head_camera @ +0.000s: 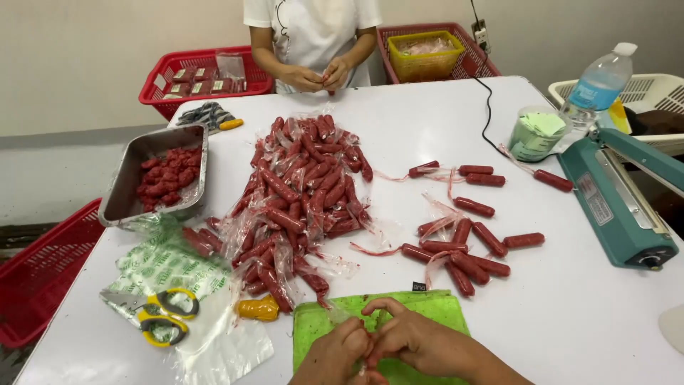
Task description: The person repeatedly picks up small sausages from a pile on a white table and places them into clear plastic bags. They use their hands to push the sausage into the bag and then tie the open end of the bag to seal it. The finished packages are placed on the table.
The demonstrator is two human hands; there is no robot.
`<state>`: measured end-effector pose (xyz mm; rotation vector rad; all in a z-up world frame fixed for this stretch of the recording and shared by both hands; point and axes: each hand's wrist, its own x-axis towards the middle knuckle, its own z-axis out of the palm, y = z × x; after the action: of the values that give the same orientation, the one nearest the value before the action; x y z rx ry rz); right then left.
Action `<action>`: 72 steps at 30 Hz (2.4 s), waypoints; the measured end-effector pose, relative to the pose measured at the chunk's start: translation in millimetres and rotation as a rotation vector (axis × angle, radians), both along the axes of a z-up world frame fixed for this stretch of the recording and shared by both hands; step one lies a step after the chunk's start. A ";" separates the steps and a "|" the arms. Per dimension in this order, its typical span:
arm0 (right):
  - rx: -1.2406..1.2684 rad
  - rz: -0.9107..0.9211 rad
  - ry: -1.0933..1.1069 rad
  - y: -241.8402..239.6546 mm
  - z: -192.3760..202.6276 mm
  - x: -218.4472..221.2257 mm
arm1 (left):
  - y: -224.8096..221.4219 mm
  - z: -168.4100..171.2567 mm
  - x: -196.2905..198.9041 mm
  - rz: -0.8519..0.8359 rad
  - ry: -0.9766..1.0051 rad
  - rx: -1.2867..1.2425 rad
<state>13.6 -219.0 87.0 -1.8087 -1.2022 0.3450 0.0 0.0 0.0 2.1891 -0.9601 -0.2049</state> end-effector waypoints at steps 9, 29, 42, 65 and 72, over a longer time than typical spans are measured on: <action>0.642 -0.880 0.288 19.9 -149.7 -38.9 | -21.0 -64.8 -18.0 0.130 0.377 0.147; 0.077 -0.586 0.374 43.1 -76.7 -5.7 | 41.3 -19.2 59.9 0.057 -0.466 -0.068; -0.588 -1.796 0.393 -231.4 -122.7 13.8 | 47.5 51.5 104.9 -0.007 -0.422 0.793; 0.408 -0.821 0.499 66.1 54.5 -3.7 | 3.3 124.5 54.5 0.118 -0.126 -0.619; 0.776 -0.466 0.802 66.5 20.6 -4.7 | 10.5 63.7 13.4 0.225 0.540 -0.809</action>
<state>8.9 -152.5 107.6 -1.0328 -0.2521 0.2393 13.4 10.5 63.7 1.3646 -0.3772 -0.2318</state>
